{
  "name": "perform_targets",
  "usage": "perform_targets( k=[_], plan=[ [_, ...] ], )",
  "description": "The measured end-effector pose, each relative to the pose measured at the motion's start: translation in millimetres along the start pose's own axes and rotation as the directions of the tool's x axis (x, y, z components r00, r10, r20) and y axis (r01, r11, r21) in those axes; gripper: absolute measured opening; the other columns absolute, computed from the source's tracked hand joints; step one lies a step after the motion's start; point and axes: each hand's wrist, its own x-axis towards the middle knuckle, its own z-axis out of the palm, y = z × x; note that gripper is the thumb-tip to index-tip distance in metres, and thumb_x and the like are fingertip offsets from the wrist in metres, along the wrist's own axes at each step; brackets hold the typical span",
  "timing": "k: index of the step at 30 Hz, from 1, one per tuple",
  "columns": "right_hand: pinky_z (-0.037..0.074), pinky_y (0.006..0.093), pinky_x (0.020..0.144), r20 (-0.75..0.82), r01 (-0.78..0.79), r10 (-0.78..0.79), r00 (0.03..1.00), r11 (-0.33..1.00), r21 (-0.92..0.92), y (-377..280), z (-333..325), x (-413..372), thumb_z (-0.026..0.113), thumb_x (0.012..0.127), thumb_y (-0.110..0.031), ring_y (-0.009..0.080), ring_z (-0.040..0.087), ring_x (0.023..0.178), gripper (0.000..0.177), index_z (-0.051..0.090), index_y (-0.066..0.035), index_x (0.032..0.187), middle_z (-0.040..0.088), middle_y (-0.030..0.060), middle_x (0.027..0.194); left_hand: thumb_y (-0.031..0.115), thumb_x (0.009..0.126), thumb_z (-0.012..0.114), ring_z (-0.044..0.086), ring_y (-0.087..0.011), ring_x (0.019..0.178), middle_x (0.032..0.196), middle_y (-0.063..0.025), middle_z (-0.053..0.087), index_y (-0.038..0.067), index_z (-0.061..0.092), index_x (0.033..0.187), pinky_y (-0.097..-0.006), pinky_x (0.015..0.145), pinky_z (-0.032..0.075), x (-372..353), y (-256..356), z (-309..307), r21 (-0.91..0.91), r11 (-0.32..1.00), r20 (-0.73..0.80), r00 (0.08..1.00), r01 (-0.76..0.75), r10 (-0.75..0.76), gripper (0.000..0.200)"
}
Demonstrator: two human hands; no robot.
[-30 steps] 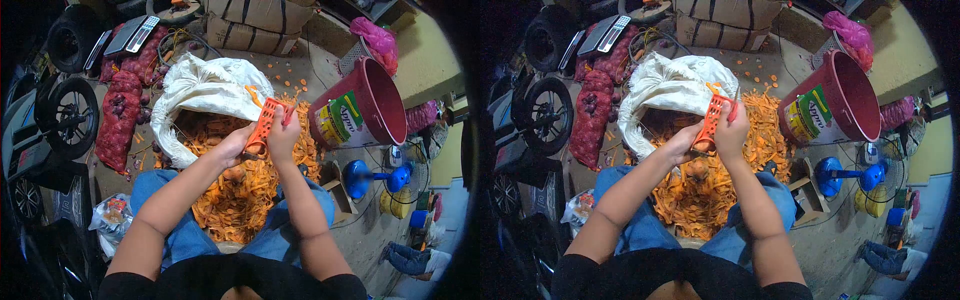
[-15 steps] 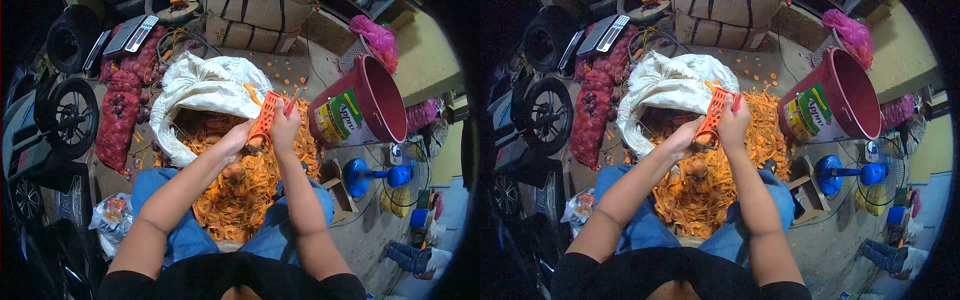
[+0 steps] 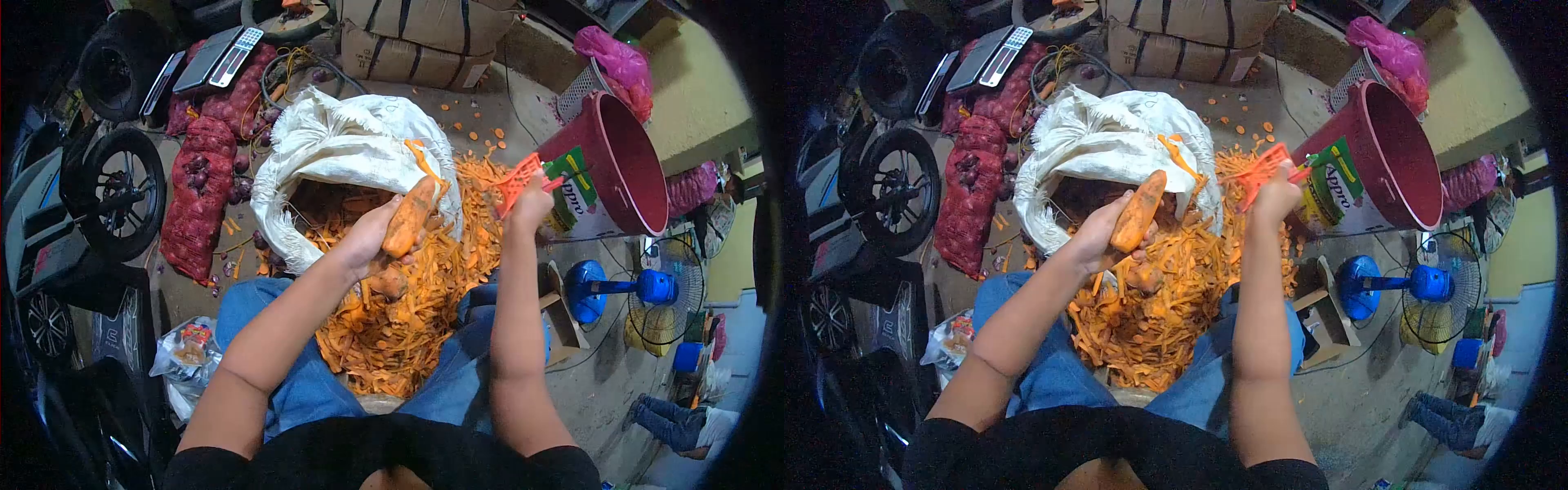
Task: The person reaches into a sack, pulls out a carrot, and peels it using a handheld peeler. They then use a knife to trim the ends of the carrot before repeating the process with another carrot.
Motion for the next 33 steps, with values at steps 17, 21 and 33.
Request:
perform_targets(
  k=[17, 21, 33],
  plan=[
    [0.038, 0.0284, 0.053, 0.161, 0.612, -0.626, 0.763, 0.620, -0.491, 48.7, 3.5, 26.9, 0.044, 0.080, -0.016, 0.0137, 0.045, 0.055, 0.020, 0.048, 0.003, 0.077, 0.050, 0.0083, 0.063, 0.035, 0.086, 0.025, 0.048, -0.0118, 0.052, 0.067, -0.0054, 0.051, 0.005, 0.045, 0.091, -0.0240, 0.042, 0.039, 2.8, -27.3, 5.8, 0.264, 0.961, 0.005, 0.996, 0.083, -0.087, 0.037],
    [0.036, 0.0235, 0.051, -0.043, 0.160, -0.171, 0.984, 0.970, -0.181, 23.8, -4.8, 30.8, 0.047, 0.079, -0.018, 0.0074, 0.043, 0.056, 0.019, 0.049, 0.000, 0.071, 0.048, 0.0008, 0.064, 0.035, 0.086, 0.027, 0.049, -0.0127, 0.053, 0.069, -0.0054, 0.052, 0.004, 0.045, 0.095, -0.0247, 0.040, 0.040, -1.4, -16.3, 5.0, 0.158, 0.984, 0.108, 0.990, 0.078, -0.096, 0.037],
    [0.037, 0.0255, 0.058, 0.496, 0.236, -0.108, 0.861, 0.950, -0.203, 17.1, 16.1, -81.3, 0.044, 0.081, -0.020, 0.0109, 0.044, 0.062, 0.022, 0.049, 0.002, 0.078, 0.049, 0.0056, 0.067, 0.035, 0.083, 0.029, 0.055, -0.0153, 0.055, 0.070, -0.0044, 0.056, 0.009, 0.049, 0.091, -0.0273, 0.043, 0.045, 22.9, -22.1, -17.5, -0.096, 0.991, 0.067, 0.994, 0.091, -0.085, 0.033]
  ],
)
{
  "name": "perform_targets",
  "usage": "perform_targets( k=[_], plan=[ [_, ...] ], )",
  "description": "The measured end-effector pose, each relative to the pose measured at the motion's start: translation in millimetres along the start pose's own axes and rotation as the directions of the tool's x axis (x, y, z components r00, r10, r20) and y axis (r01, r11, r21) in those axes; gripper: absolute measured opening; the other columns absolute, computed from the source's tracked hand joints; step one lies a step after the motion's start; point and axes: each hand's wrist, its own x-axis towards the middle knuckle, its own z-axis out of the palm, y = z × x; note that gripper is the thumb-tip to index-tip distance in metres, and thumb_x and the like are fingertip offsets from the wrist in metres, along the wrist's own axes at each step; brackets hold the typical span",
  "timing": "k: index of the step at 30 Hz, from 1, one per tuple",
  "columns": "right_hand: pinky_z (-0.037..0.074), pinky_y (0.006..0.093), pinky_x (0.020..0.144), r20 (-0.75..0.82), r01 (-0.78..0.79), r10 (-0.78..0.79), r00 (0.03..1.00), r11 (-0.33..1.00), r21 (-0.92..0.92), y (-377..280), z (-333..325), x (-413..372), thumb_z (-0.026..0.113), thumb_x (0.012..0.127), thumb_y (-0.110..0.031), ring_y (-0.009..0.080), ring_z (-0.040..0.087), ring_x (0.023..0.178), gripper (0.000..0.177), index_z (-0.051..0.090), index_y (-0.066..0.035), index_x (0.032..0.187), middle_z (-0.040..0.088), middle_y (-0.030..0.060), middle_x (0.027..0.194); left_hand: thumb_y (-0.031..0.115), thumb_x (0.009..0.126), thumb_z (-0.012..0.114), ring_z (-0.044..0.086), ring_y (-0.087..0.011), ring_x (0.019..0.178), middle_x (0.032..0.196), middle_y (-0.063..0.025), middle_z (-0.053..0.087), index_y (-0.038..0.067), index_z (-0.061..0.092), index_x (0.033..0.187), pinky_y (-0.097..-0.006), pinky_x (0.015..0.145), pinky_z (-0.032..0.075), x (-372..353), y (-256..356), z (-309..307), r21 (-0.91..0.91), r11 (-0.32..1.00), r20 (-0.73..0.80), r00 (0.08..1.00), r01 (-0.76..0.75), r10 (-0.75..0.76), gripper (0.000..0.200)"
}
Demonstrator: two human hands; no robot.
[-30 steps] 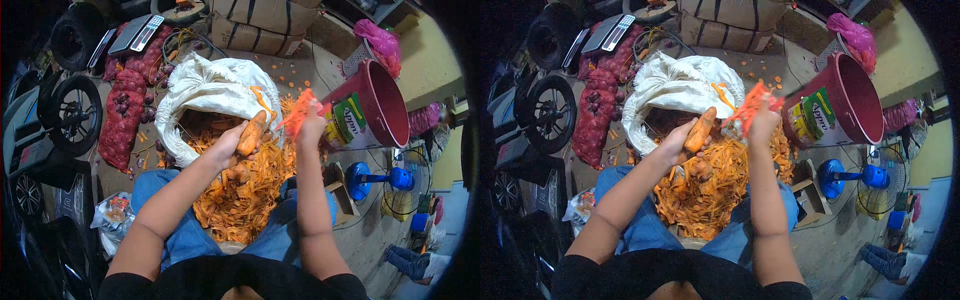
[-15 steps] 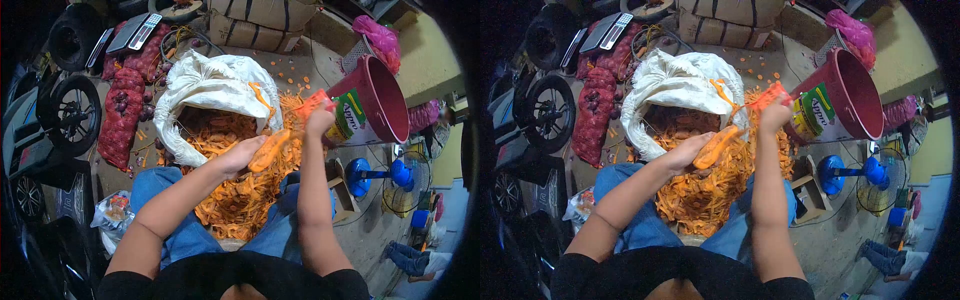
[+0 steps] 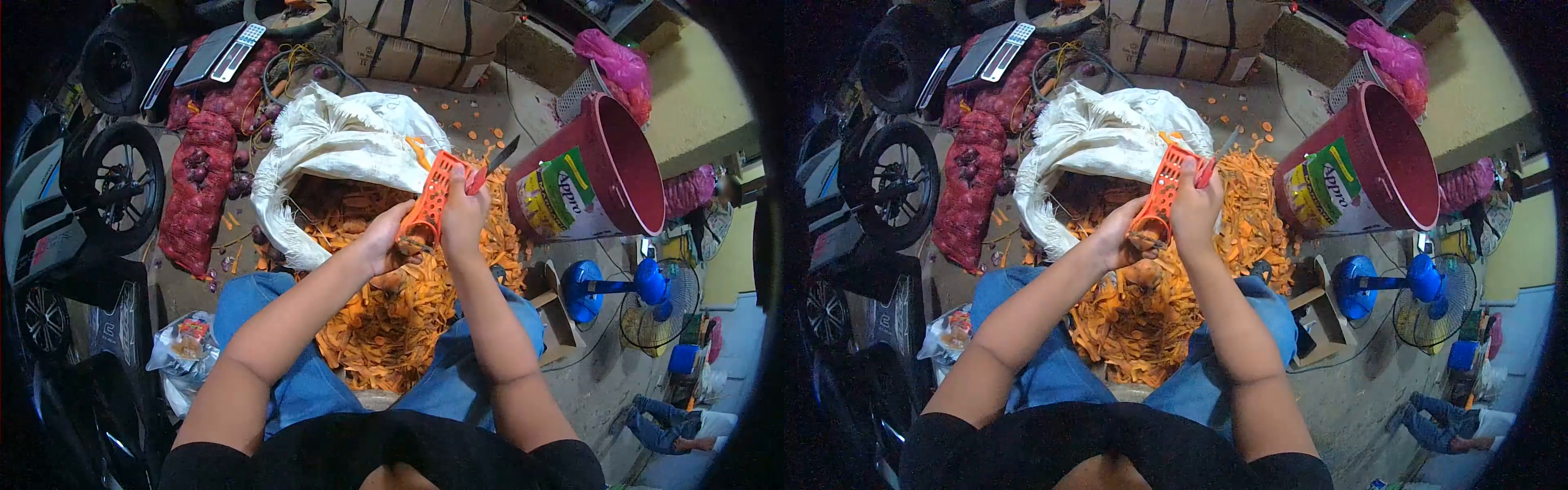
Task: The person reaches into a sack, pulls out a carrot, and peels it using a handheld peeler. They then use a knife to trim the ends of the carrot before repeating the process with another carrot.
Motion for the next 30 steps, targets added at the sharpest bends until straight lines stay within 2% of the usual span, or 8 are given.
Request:
perform_targets(
  k=[1, 8, 10, 16, 18, 23, 28, 30],
  plan=[
    [0.037, 0.0256, 0.057, 0.030, 0.147, -0.148, 0.989, 0.988, 0.041, 0.6, 0.9, -1.5, 0.044, 0.081, -0.019, 0.0109, 0.043, 0.061, 0.022, 0.049, 0.002, 0.077, 0.049, 0.0053, 0.067, 0.035, 0.083, 0.029, 0.055, -0.0153, 0.055, 0.070, -0.0044, 0.056, 0.009, 0.049, 0.091, -0.0273, 0.043, 0.045, 0.1, -0.8, 0.2, -0.001, 1.000, -0.001, 1.000, -0.001, 0.001, 0.033],
    [0.036, 0.0264, 0.055, -0.020, 0.161, -0.160, 0.987, 0.987, 0.015, 5.0, 1.3, -0.7, 0.043, 0.081, -0.017, 0.0112, 0.042, 0.058, 0.021, 0.047, 0.002, 0.074, 0.048, 0.0047, 0.064, 0.036, 0.085, 0.026, 0.052, -0.0134, 0.056, 0.072, -0.0041, 0.055, 0.007, 0.048, 0.090, -0.0253, 0.043, 0.043, -4.7, -5.2, 9.1, -0.006, 0.998, -0.037, 0.997, -0.066, 0.066, 0.037],
    [0.037, 0.0265, 0.053, -0.058, 0.270, -0.283, 0.957, 0.948, -0.166, 1.5, -2.1, 6.7, 0.042, 0.081, -0.016, 0.0116, 0.043, 0.056, 0.019, 0.047, 0.001, 0.073, 0.049, 0.0048, 0.064, 0.035, 0.086, 0.025, 0.051, -0.0130, 0.056, 0.071, -0.0039, 0.054, 0.007, 0.048, 0.090, -0.0249, 0.043, 0.042, -7.7, -4.3, 12.2, 0.053, 0.997, -0.060, 0.996, -0.060, 0.063, 0.037],
    [0.036, 0.0251, 0.051, -0.527, 0.173, -0.147, 0.837, 0.985, -0.001, 20.4, -52.2, 76.9, 0.046, 0.080, -0.020, 0.0091, 0.043, 0.056, 0.021, 0.049, 0.000, 0.074, 0.047, 0.0005, 0.063, 0.036, 0.086, 0.025, 0.046, -0.0135, 0.048, 0.069, -0.0095, 0.050, 0.002, 0.045, 0.092, -0.0253, 0.037, 0.036, -32.9, -5.9, 29.1, 0.336, 0.938, 0.020, 0.995, 0.082, -0.094, 0.040],
    [0.036, 0.0246, 0.050, -0.482, 0.064, -0.026, 0.876, 0.996, 0.063, 9.6, -58.1, 74.5, 0.046, 0.080, -0.018, 0.0088, 0.043, 0.053, 0.019, 0.049, -0.001, 0.073, 0.047, -0.0001, 0.063, 0.035, 0.086, 0.026, 0.048, -0.0140, 0.050, 0.071, -0.0087, 0.051, 0.002, 0.044, 0.095, -0.0249, 0.038, 0.037, -27.4, -2.9, 25.4, 0.207, 0.974, 0.029, 0.994, 0.094, -0.102, 0.038],
    [0.036, 0.0249, 0.052, -0.067, 0.131, -0.130, 0.989, 0.991, 0.021, -9.0, -14.0, 20.9, 0.045, 0.081, -0.018, 0.0103, 0.043, 0.055, 0.019, 0.048, -0.001, 0.075, 0.047, 0.0014, 0.064, 0.033, 0.084, 0.029, 0.052, -0.0143, 0.056, 0.076, -0.0057, 0.054, 0.005, 0.046, 0.096, -0.0256, 0.043, 0.045, -11.4, 6.6, 9.4, 0.028, 0.999, -0.004, 0.999, 0.038, -0.037, 0.035],
    [0.037, 0.0248, 0.055, 0.060, 0.229, -0.228, 0.972, 0.973, -0.007, 6.7, 4.4, -1.0, 0.043, 0.082, -0.019, 0.0111, 0.045, 0.060, 0.022, 0.048, 0.001, 0.075, 0.049, 0.0060, 0.065, 0.032, 0.084, 0.029, 0.054, -0.0155, 0.059, 0.076, -0.0043, 0.055, 0.006, 0.047, 0.095, -0.0284, 0.047, 0.046, 1.9, 1.3, -2.5, -0.066, 0.998, 0.062, 0.998, -0.024, 0.029, 0.033],
    [0.036, 0.0255, 0.054, 0.029, 0.245, -0.245, 0.969, 0.969, -0.030, 3.0, 5.9, -3.5, 0.042, 0.082, -0.019, 0.0110, 0.043, 0.059, 0.022, 0.048, 0.001, 0.075, 0.048, 0.0062, 0.063, 0.032, 0.085, 0.029, 0.055, -0.0164, 0.062, 0.078, -0.0056, 0.055, 0.007, 0.048, 0.094, -0.0289, 0.048, 0.046, -3.6, 2.5, 8.9, -0.127, 0.991, -0.057, 0.998, -0.033, 0.026, 0.033]
  ],
)
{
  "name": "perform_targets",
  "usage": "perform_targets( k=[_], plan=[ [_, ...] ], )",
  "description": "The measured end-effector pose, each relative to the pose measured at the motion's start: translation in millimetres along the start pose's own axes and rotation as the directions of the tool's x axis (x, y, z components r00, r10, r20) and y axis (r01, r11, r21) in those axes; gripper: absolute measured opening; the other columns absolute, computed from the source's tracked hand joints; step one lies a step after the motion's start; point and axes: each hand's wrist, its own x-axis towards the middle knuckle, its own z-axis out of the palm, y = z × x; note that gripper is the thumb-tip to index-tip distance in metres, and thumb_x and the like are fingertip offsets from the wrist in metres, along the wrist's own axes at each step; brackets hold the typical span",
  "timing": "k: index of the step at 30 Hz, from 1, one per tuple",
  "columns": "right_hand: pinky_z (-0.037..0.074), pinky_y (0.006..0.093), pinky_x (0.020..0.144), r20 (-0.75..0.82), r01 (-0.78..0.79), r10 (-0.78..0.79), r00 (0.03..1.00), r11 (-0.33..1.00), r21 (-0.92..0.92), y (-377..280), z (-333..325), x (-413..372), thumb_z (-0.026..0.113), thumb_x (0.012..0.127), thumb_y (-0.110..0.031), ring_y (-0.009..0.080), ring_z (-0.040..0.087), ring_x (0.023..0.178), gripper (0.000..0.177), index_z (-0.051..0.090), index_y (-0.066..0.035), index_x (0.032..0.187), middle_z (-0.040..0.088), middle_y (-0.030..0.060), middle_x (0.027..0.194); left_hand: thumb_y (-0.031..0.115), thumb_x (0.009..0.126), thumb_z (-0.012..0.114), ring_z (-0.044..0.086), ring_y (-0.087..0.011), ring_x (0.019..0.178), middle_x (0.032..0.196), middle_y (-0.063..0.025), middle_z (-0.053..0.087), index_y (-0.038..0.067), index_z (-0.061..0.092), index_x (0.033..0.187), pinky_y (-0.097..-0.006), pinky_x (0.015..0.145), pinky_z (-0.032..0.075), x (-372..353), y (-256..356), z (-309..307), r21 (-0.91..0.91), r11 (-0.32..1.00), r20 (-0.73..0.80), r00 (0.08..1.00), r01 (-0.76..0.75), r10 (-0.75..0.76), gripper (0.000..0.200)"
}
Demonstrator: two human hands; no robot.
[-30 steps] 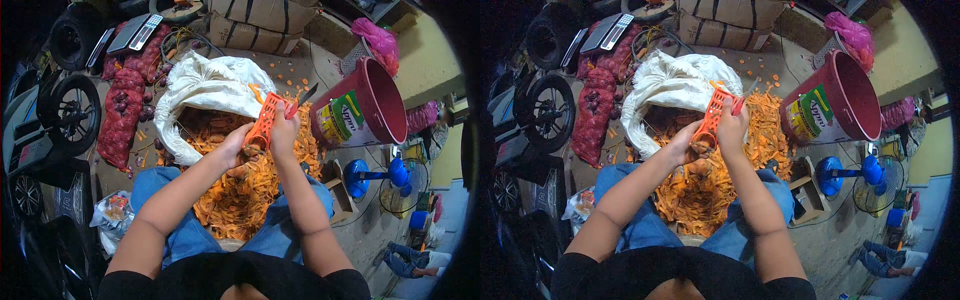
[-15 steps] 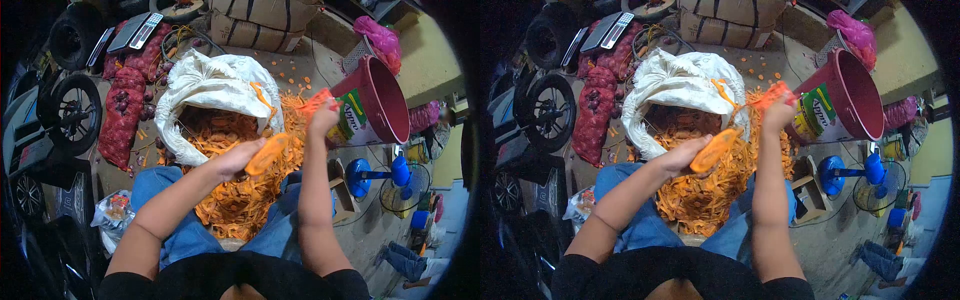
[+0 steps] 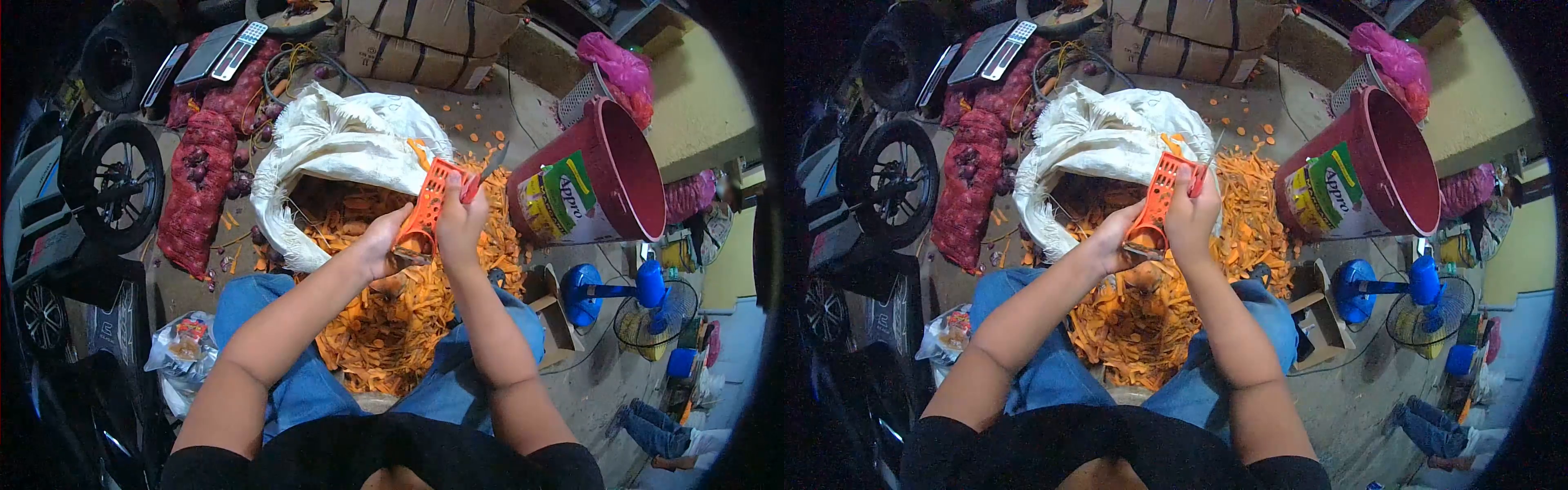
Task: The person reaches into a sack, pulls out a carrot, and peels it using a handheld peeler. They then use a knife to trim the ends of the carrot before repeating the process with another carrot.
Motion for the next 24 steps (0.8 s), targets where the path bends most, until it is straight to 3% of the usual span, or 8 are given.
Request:
perform_targets(
  k=[4, 7, 9, 10, 12, 15, 22, 24],
  plan=[
    [0.035, 0.0261, 0.053, -0.056, -0.065, 0.066, 0.996, 0.998, 0.016, 4.8, -5.7, 5.8, 0.043, 0.081, -0.019, 0.0107, 0.041, 0.057, 0.023, 0.045, 0.001, 0.070, 0.046, 0.0051, 0.060, 0.035, 0.085, 0.028, 0.053, -0.0159, 0.062, 0.077, -0.0058, 0.053, 0.007, 0.046, 0.097, -0.0287, 0.050, 0.047, 3.9, -6.5, -6.1, 0.033, 0.999, 0.010, 1.000, 0.025, -0.025, 0.035],
    [0.034, 0.0279, 0.049, -0.205, -0.063, 0.045, 0.978, 0.995, -0.081, 22.1, -21.7, 30.3, 0.043, 0.081, -0.019, 0.0111, 0.039, 0.052, 0.025, 0.041, 0.000, 0.066, 0.045, 0.0039, 0.057, 0.040, 0.085, 0.023, 0.048, -0.0149, 0.059, 0.073, -0.0064, 0.048, 0.007, 0.039, 0.102, -0.0260, 0.049, 0.044, -3.7, -5.1, -1.6, 0.150, 0.981, 0.181, 0.972, 0.123, -0.149, 0.040],
    [0.032, 0.0271, 0.046, -0.419, 0.106, -0.239, 0.876, 0.943, -0.315, 46.7, -38.2, 54.2, 0.043, 0.081, -0.017, 0.0112, 0.037, 0.049, 0.022, 0.043, 0.000, 0.068, 0.043, 0.0025, 0.056, 0.041, 0.085, 0.022, 0.047, -0.0145, 0.058, 0.072, -0.0062, 0.047, 0.006, 0.038, 0.101, -0.0249, 0.048, 0.043, -8.7, -4.0, -1.2, 0.254, 0.957, 0.176, 0.966, 0.139, -0.187, 0.042],
    [0.032, 0.0271, 0.046, -0.420, 0.108, -0.240, 0.875, 0.944, -0.313, 54.5, -51.7, 65.0, 0.043, 0.081, -0.017, 0.0112, 0.037, 0.049, 0.022, 0.043, 0.000, 0.068, 0.043, 0.0025, 0.056, 0.042, 0.084, 0.022, 0.046, -0.0142, 0.057, 0.070, -0.0060, 0.046, 0.006, 0.038, 0.101, -0.0239, 0.046, 0.041, -10.8, -2.6, 0.5, 0.356, 0.923, 0.173, 0.960, 0.147, -0.219, 0.043],
    [0.031, 0.0253, 0.045, -0.569, -0.192, 0.161, 0.806, 0.981, 0.006, 64.4, -71.5, 77.4, 0.044, 0.081, -0.016, 0.0110, 0.037, 0.048, 0.019, 0.045, 0.001, 0.071, 0.042, 0.0010, 0.055, 0.044, 0.084, 0.021, 0.044, -0.0132, 0.055, 0.068, -0.0050, 0.044, 0.006, 0.038, 0.100, -0.0227, 0.044, 0.039, -20.6, -2.7, 9.7, 0.372, 0.907, 0.196, 0.938, 0.199, -0.286, 0.045],
    [0.031, 0.0239, 0.045, -0.435, -0.203, 0.255, 0.864, 0.966, 0.163, 30.1, -60.6, 66.5, 0.045, 0.081, -0.016, 0.0086, 0.037, 0.049, 0.019, 0.047, 0.000, 0.072, 0.043, -0.0004, 0.057, 0.042, 0.085, 0.021, 0.045, -0.0128, 0.055, 0.068, -0.0059, 0.045, 0.005, 0.039, 0.100, -0.0228, 0.044, 0.040, -16.7, 3.9, 3.2, 0.399, 0.913, 0.016, 0.995, 0.083, -0.097, 0.044],
    [0.032, 0.0227, 0.046, -0.208, -0.164, 0.201, 0.957, 0.970, 0.180, -0.5, -19.8, 28.8, 0.044, 0.082, -0.020, 0.0051, 0.038, 0.052, 0.021, 0.049, -0.002, 0.072, 0.045, -0.0018, 0.060, 0.038, 0.085, 0.022, 0.047, -0.0138, 0.057, 0.070, -0.0059, 0.047, 0.008, 0.043, 0.100, -0.0237, 0.045, 0.041, 1.5, 4.5, -13.5, 0.186, 0.977, 0.070, 0.990, 0.108, -0.122, 0.040],
    [0.033, 0.0229, 0.048, -0.093, -0.195, 0.228, 0.969, 0.941, 0.276, -3.1, -16.6, 23.6, 0.043, 0.082, -0.020, 0.0065, 0.040, 0.054, 0.022, 0.049, -0.001, 0.074, 0.045, -0.0013, 0.059, 0.038, 0.085, 0.023, 0.051, -0.0141, 0.059, 0.073, -0.0059, 0.052, 0.006, 0.045, 0.098, -0.0257, 0.045, 0.044, 7.0, 1.0, -15.8, 0.102, 0.993, 0.087, 0.994, 0.052, -0.061, 0.040]
  ],
)
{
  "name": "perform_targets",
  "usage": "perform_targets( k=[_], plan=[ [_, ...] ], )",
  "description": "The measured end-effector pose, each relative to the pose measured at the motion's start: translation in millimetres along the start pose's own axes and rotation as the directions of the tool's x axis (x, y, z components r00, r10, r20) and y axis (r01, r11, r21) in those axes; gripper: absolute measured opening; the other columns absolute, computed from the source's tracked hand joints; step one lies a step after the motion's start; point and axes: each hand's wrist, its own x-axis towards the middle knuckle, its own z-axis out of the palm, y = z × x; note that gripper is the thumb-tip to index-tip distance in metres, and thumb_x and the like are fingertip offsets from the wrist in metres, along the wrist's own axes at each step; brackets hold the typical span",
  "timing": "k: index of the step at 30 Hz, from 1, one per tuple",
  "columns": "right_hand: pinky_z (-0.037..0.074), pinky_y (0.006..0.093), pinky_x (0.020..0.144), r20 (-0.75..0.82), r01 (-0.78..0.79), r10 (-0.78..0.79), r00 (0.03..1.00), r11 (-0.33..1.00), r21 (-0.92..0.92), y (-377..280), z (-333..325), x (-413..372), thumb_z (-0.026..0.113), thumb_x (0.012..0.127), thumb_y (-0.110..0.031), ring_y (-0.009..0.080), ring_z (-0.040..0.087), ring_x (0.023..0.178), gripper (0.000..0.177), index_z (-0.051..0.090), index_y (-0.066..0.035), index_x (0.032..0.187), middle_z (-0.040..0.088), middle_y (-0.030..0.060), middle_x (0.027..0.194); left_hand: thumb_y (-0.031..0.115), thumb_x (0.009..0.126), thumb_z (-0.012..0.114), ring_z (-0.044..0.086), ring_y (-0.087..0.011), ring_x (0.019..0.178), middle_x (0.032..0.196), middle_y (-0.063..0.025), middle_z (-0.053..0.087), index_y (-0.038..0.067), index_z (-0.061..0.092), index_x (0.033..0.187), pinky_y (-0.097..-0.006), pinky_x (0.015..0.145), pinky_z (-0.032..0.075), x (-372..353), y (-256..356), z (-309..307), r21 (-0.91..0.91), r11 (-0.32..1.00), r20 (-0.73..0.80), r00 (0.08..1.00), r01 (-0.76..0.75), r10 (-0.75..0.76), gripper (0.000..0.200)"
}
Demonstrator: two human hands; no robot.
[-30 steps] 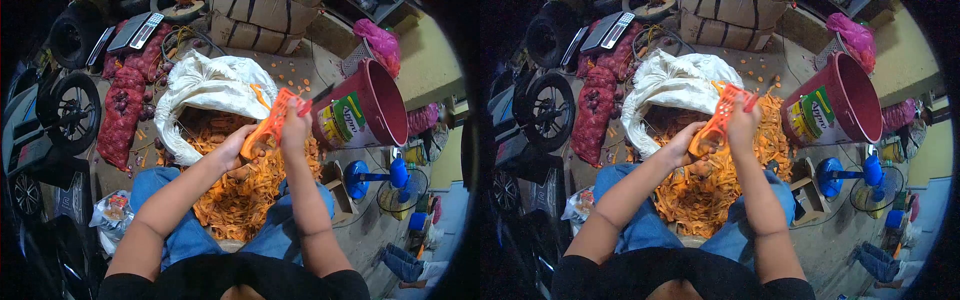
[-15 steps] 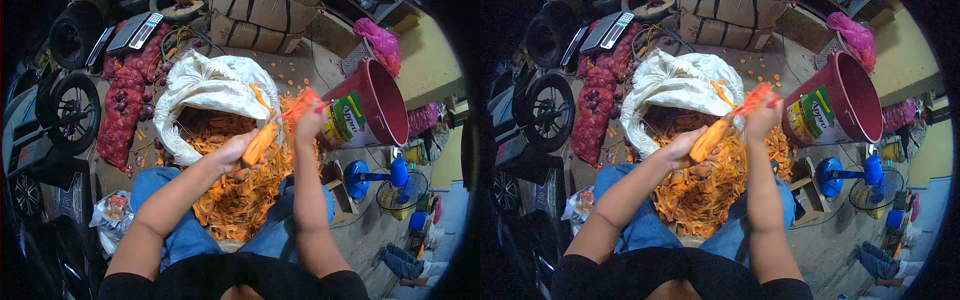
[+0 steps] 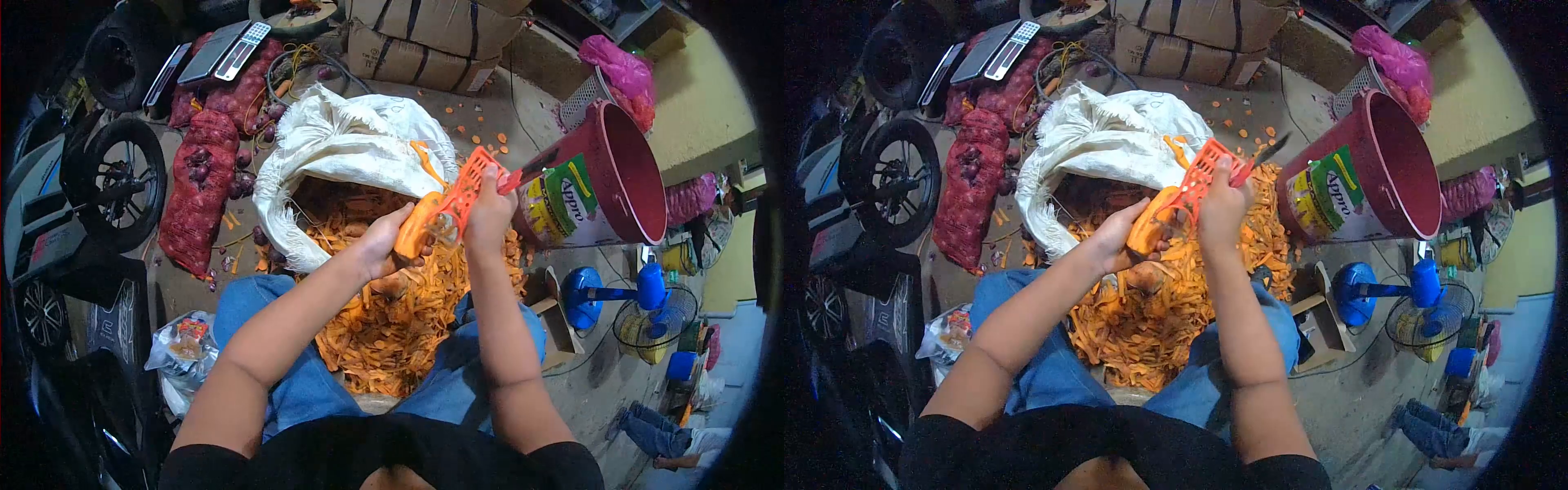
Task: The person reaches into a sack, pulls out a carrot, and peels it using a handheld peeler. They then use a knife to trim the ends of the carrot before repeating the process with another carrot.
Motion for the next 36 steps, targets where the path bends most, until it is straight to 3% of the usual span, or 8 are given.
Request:
perform_targets(
  k=[8, 12, 21, 23, 26, 28, 30, 36],
  plan=[
    [0.036, 0.0246, 0.057, 0.164, 0.154, -0.130, 0.978, 0.978, -0.142, 18.9, 7.5, -19.3, 0.042, 0.082, -0.021, 0.0098, 0.042, 0.062, 0.022, 0.048, 0.000, 0.076, 0.047, 0.0043, 0.067, 0.034, 0.086, 0.026, 0.053, -0.0156, 0.063, 0.083, -0.0056, 0.054, 0.006, 0.045, 0.100, -0.0269, 0.052, 0.045, -2.7, -0.1, 22.3, -0.116, 0.990, -0.096, 0.993, -0.075, 0.064, 0.037],
    [0.035, 0.0247, 0.052, 0.081, 0.189, -0.173, 0.982, 0.947, -0.261, 18.3, 3.2, -13.1, 0.043, 0.081, -0.017, 0.0089, 0.040, 0.057, 0.019, 0.047, 0.000, 0.075, 0.045, 0.0027, 0.062, 0.033, 0.086, 0.027, 0.053, -0.0146, 0.062, 0.078, -0.0045, 0.054, 0.006, 0.045, 0.099, -0.0252, 0.055, 0.046, 4.3, -3.8, 9.7, 0.026, 0.995, 0.060, 0.994, -0.097, 0.095, 0.036],
    [0.030, 0.0240, 0.048, -0.072, 0.183, -0.217, 0.973, 0.928, -0.324, 18.1, -10.6, 22.5, 0.044, 0.081, -0.017, 0.0071, 0.037, 0.054, 0.022, 0.044, -0.001, 0.067, 0.042, -0.0016, 0.057, 0.039, 0.085, 0.022, 0.052, -0.0142, 0.060, 0.071, -0.0077, 0.052, 0.004, 0.044, 0.096, -0.0248, 0.052, 0.045, -13.7, -3.3, 19.9, 0.324, 0.946, 0.002, 1.000, 0.004, -0.005, 0.043],
    [0.034, 0.0295, 0.050, -0.228, 0.233, -0.432, 0.872, 0.778, -0.583, 24.2, -29.9, 47.7, 0.044, 0.080, -0.015, 0.0145, 0.039, 0.050, 0.020, 0.047, 0.003, 0.070, 0.045, 0.0047, 0.054, 0.039, 0.085, 0.022, 0.052, -0.0141, 0.060, 0.070, -0.0075, 0.052, 0.003, 0.045, 0.094, -0.0246, 0.053, 0.045, -28.5, -4.6, 27.6, 0.378, 0.923, 0.024, 0.996, 0.067, -0.082, 0.044],
    [0.035, 0.0314, 0.053, -0.403, -0.063, -0.124, 0.907, 0.905, -0.420, 26.5, -50.5, 64.0, 0.045, 0.080, -0.016, 0.0183, 0.041, 0.051, 0.022, 0.047, 0.003, 0.070, 0.047, 0.0075, 0.055, 0.038, 0.086, 0.024, 0.051, -0.0133, 0.060, 0.068, -0.0066, 0.052, 0.002, 0.048, 0.087, -0.0236, 0.055, 0.044, -36.1, -7.0, 44.2, 0.451, 0.891, -0.184, 0.982, 0.047, 0.042, 0.044],
    [0.035, 0.0289, 0.053, -0.364, 0.046, -0.207, 0.908, 0.913, -0.405, 26.6, -45.8, 60.7, 0.045, 0.080, -0.017, 0.0147, 0.040, 0.051, 0.022, 0.048, 0.003, 0.070, 0.047, 0.0056, 0.056, 0.038, 0.086, 0.025, 0.051, -0.0117, 0.059, 0.068, -0.0059, 0.052, 0.002, 0.049, 0.084, -0.0231, 0.056, 0.043, -27.7, 1.3, 25.3, 0.456, 0.890, -0.016, 1.000, -0.006, 0.014, 0.043],
    [0.033, 0.0258, 0.051, -0.194, 0.115, -0.167, 0.967, 0.960, -0.255, 19.4, -36.1, 47.1, 0.045, 0.080, -0.018, 0.0105, 0.038, 0.052, 0.022, 0.048, 0.001, 0.070, 0.045, 0.0016, 0.057, 0.035, 0.086, 0.023, 0.048, -0.0105, 0.053, 0.065, -0.0043, 0.050, 0.004, 0.045, 0.090, -0.0229, 0.050, 0.042, -26.6, 3.5, 27.7, 0.494, 0.869, -0.062, 0.997, -0.004, 0.040, 0.038],
    [0.030, 0.0225, 0.048, -0.202, 0.089, -0.092, 0.975, 0.996, -0.025, 4.8, -26.4, 36.3, 0.046, 0.080, -0.017, 0.0068, 0.035, 0.051, 0.021, 0.045, -0.002, 0.067, 0.039, -0.0032, 0.057, 0.040, 0.085, 0.026, 0.049, -0.0113, 0.057, 0.069, -0.0051, 0.050, 0.004, 0.044, 0.094, -0.0226, 0.053, 0.042, -21.5, 9.8, 16.6, 0.472, 0.881, -0.038, 0.998, -0.017, 0.040, 0.041]
  ],
)
